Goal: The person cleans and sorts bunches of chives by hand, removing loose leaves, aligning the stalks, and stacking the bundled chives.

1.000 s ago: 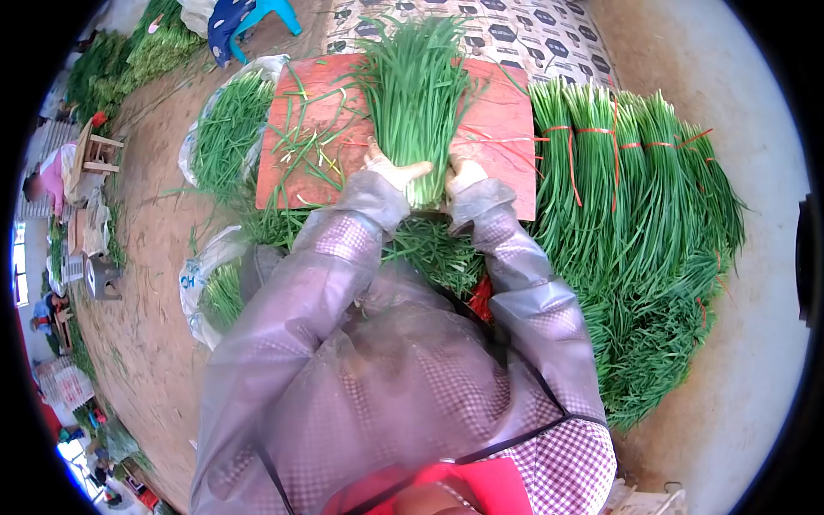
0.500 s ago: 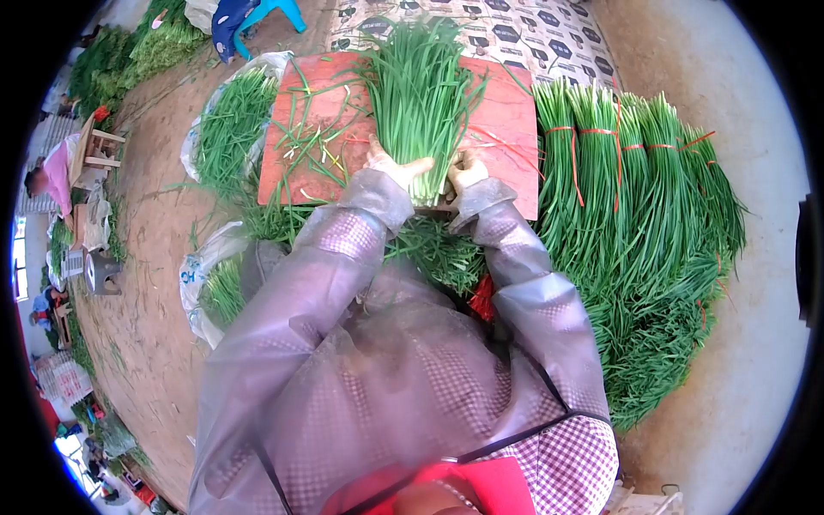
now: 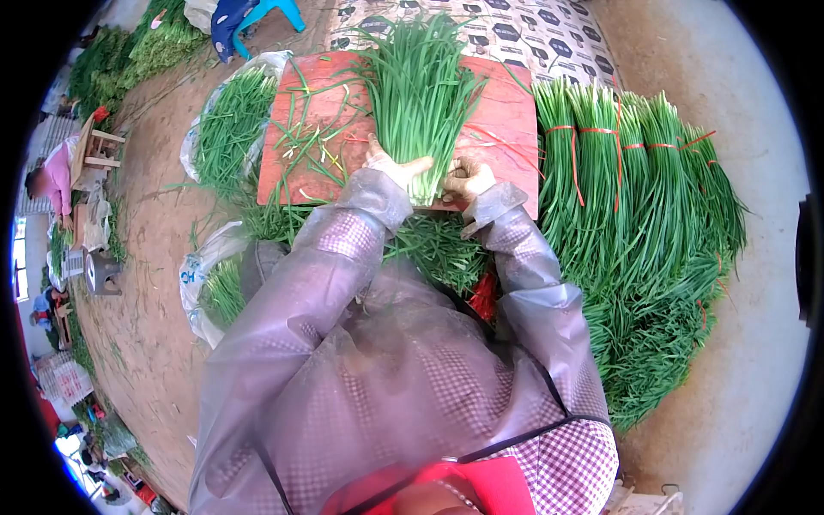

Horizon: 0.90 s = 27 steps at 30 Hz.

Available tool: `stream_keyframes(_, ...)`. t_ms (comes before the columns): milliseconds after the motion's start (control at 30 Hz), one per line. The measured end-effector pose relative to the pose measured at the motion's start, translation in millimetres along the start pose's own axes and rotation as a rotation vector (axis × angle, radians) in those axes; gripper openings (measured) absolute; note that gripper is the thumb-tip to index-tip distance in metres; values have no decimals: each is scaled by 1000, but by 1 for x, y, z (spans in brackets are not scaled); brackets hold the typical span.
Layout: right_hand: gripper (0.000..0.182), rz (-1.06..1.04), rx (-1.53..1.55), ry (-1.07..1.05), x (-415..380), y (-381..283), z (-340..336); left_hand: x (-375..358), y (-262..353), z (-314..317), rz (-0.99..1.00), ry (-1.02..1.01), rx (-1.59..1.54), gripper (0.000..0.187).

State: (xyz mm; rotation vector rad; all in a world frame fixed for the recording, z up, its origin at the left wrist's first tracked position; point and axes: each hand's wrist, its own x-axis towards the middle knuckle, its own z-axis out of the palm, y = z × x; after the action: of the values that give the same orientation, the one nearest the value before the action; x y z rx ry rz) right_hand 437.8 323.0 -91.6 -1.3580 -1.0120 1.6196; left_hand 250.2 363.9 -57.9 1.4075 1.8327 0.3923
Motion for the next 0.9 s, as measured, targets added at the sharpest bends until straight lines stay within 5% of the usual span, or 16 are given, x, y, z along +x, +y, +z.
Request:
stream_keyframes(267, 17, -150, -553, 134, 14, -7, 16, -9, 12, -9, 32, -29, 102, 142)
stream_keyframes(467, 10, -117, -253, 149, -7, -15, 16, -11, 15, -2, 6, 10, 144, 142)
stream_keyframes(600, 10, -191, -434, 248, -16, -21, -9, -16, 19, -1, -16, 30, 155, 140)
stream_keyframes(733, 7, -133, 129, 243, -38, -23, -22, -16, 20, -4, -46, -3, 136, 136)
stream_keyframes(800, 8, -294, 156, 106, -55, -23, -18, -16, 19, -2, -37, 7, 125, 136)
stream_keyframes(900, 16, -198, 163, -340, -76, 12, -5, -16, 21, -3, -32, 22, 120, 136)
